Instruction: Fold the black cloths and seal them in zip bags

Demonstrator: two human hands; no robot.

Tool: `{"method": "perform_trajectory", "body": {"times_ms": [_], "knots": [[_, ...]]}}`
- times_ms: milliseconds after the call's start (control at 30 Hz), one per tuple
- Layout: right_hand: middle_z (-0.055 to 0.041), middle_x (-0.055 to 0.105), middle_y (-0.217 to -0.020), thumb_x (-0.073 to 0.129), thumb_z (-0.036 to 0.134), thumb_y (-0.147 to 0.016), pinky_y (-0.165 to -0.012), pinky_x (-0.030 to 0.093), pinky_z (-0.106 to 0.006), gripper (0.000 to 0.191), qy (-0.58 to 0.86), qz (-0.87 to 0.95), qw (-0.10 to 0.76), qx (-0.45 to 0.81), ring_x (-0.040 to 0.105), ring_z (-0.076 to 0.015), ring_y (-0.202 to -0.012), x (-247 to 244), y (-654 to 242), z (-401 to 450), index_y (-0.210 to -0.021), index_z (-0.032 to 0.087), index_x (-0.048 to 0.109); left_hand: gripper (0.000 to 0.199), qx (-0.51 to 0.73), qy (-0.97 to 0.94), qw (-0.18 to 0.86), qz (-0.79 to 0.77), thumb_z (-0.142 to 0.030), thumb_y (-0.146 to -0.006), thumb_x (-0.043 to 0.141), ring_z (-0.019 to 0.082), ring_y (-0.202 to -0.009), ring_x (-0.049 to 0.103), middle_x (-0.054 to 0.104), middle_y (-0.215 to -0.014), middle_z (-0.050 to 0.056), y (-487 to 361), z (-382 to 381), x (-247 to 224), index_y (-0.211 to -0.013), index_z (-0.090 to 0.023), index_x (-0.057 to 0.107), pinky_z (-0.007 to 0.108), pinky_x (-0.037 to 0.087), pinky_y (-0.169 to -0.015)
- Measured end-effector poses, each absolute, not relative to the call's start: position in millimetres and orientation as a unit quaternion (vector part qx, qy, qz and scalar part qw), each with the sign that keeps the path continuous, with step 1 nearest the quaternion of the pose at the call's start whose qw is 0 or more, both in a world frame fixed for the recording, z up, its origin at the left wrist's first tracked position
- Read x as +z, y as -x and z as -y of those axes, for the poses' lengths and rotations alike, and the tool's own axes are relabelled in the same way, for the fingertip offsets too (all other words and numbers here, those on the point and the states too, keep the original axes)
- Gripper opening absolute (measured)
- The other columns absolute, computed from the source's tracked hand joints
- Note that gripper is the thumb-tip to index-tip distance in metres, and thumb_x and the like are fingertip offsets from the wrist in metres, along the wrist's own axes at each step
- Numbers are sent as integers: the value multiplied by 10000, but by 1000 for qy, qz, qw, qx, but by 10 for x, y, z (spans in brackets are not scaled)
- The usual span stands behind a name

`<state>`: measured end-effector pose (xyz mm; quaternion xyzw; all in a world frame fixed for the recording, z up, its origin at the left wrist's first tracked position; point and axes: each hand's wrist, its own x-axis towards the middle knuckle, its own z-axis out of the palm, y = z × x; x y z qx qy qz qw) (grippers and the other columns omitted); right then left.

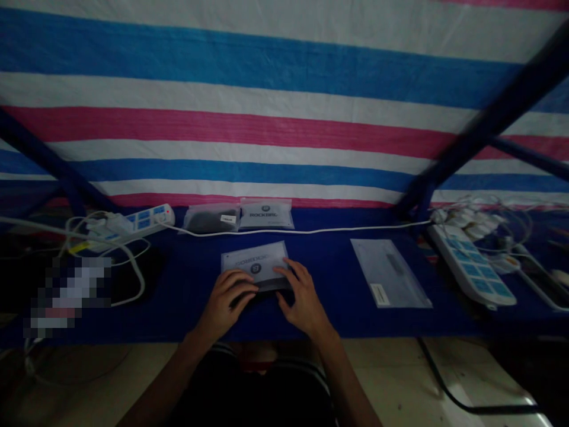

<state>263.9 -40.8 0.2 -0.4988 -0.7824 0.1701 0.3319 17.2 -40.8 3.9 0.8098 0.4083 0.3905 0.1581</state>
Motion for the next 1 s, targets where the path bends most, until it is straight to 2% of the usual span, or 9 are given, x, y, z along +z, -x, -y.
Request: {"method": "perform_trajectory", "body": {"times_ms": [100,167,433,533,667,733,800,900,1000], "knots": [[-131,535,-1485,645,193,-895,-1167,445,-566,476,510,766,346,187,504,-309,-1388,-64,-2676,422,-1358,260,564,387,341,-809,156,-453,-313,-890,773,326,-1313,493,590,-1359,97,-85,463,89,-1246,-269,630,542,432,-1110],[-129,558,-1439,665,192,-877,-1146,458,-551,435,515,756,355,191,528,-311,-1349,-84,-2671,430,-1298,257,577,494,318,-804,157,-477,-319,-841,804,347,-1322,462,543,-1390,113,-33,495,84,-1280,-256,587,564,417,-1113],[-106,632,-1178,691,178,-874,-1025,514,-477,180,518,749,362,200,603,-295,-1178,-43,-2637,409,-1017,246,607,210,323,-777,136,-523,-193,-905,715,275,-1037,553,633,-1072,57,-16,470,-86,-1046,-237,566,443,456,-916],[-91,643,-1102,690,177,-885,-988,521,-457,122,520,750,360,193,626,-286,-1111,-71,-2628,407,-942,244,605,178,326,-780,125,-520,-158,-904,712,243,-915,571,643,-932,19,-19,446,-105,-949,-231,556,403,439,-849],[-71,651,-1041,692,138,-862,-956,515,-431,151,522,756,349,184,638,-275,-1050,-121,-2631,414,-918,242,598,193,328,-790,109,-506,-85,-914,648,219,-847,571,624,-826,-5,-13,449,-105,-851,-226,532,388,437,-834],[-62,646,-1018,670,115,-860,-935,512,-409,161,527,754,344,190,637,-264,-1020,-134,-2633,419,-913,240,584,170,337,-781,98,-517,-89,-917,641,238,-898,584,642,-876,15,-12,455,-98,-880,-229,553,409,455,-863],[-57,638,-1004,648,104,-859,-912,506,-390,166,533,750,342,193,630,-253,-992,-141,-2627,422,-915,239,569,180,352,-759,84,-542,-125,-899,679,287,-1056,587,659,-1061,67,-13,455,-94,-1017,-234,599,467,471,-949],[-45,627,-955,622,104,-857,-873,491,-375,163,550,741,339,183,618,-247,-946,-145,-2586,420,-909,237,544,461,356,-740,83,-565,-160,-881,712,344,-1274,527,572,-1357,132,-17,438,-108,-1310,-244,565,545,448,-1076],[-31,616,-886,607,110,-852,-851,475,-373,152,570,732,338,160,612,-245,-894,-140,-2518,408,-883,237,530,491,350,-745,103,-559,-134,-903,677,319,-1283,544,557,-1385,118,-15,412,-151,-1360,-259,549,530,461,-1099]]}}
